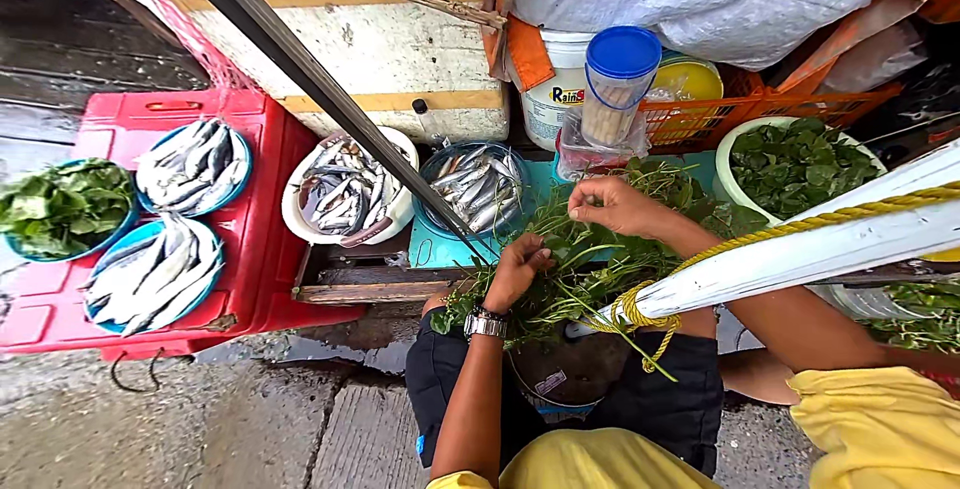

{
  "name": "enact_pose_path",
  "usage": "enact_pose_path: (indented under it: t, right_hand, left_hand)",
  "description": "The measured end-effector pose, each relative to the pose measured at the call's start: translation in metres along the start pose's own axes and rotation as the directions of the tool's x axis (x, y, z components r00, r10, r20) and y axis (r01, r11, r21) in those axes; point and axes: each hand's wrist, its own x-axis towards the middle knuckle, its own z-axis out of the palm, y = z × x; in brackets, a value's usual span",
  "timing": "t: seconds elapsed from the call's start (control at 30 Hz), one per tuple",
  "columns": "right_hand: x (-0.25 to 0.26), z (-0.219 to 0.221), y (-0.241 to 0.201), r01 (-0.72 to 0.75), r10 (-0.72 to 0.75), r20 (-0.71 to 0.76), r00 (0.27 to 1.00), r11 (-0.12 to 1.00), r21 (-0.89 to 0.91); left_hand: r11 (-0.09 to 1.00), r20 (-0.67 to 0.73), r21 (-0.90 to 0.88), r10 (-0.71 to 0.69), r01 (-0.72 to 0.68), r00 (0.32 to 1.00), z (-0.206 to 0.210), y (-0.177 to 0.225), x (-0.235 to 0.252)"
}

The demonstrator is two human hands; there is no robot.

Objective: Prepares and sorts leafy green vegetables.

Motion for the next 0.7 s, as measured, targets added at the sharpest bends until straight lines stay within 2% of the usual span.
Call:
enact_pose_path:
  t: [0.07, 0.13, 0.17, 0.23, 0.3, 0.33, 0.4, 0.47, 0.7]
  right_hand:
    - [0.005, 0.008, -0.012, -0.089, 0.094, 0.048, 0.994, 0.99, -0.108]
    - [0.006, 0.017, -0.038, -0.23, 0.251, 0.057, 0.966, 0.941, -0.249]
    - [0.014, 0.018, -0.037, -0.291, 0.326, 0.078, 0.942, 0.909, -0.298]
    - [0.032, 0.02, -0.008, -0.28, 0.334, 0.105, 0.937, 0.894, -0.35]
    - [0.039, 0.021, -0.003, -0.328, 0.392, 0.118, 0.912, 0.871, -0.366]
    - [0.041, 0.021, -0.011, -0.389, 0.469, 0.132, 0.873, 0.835, -0.389]
    - [0.045, 0.023, -0.039, -0.522, 0.663, 0.16, 0.731, 0.695, -0.494]
    - [0.047, 0.028, -0.019, -0.434, 0.59, 0.148, 0.794, 0.721, -0.54]
    - [0.054, 0.034, -0.016, -0.401, 0.609, 0.235, 0.758, 0.718, -0.569]
  left_hand:
    - [0.999, -0.031, -0.048, -0.019, 0.018, 0.999, 0.001, 0.004, 0.0]
    - [0.995, -0.037, -0.1, -0.022, 0.018, 0.999, 0.002, 0.009, 0.001]
    - [0.994, -0.036, -0.108, -0.015, 0.011, 0.999, 0.002, 0.011, 0.001]
    - [0.998, -0.025, -0.068, 0.018, -0.019, 1.0, 0.003, 0.015, 0.002]
    - [0.999, -0.011, -0.004, 0.053, -0.053, 0.999, 0.005, 0.018, 0.001]
    - [0.998, -0.006, 0.009, 0.06, -0.06, 0.998, 0.005, 0.02, 0.001]
    - [0.999, -0.008, 0.002, 0.041, -0.041, 0.999, 0.007, 0.024, -0.002]
    - [0.999, -0.015, -0.036, 0.002, -0.003, 1.0, 0.008, 0.025, -0.004]
    - [0.987, -0.016, -0.151, -0.066, 0.063, 0.998, 0.011, 0.029, -0.008]
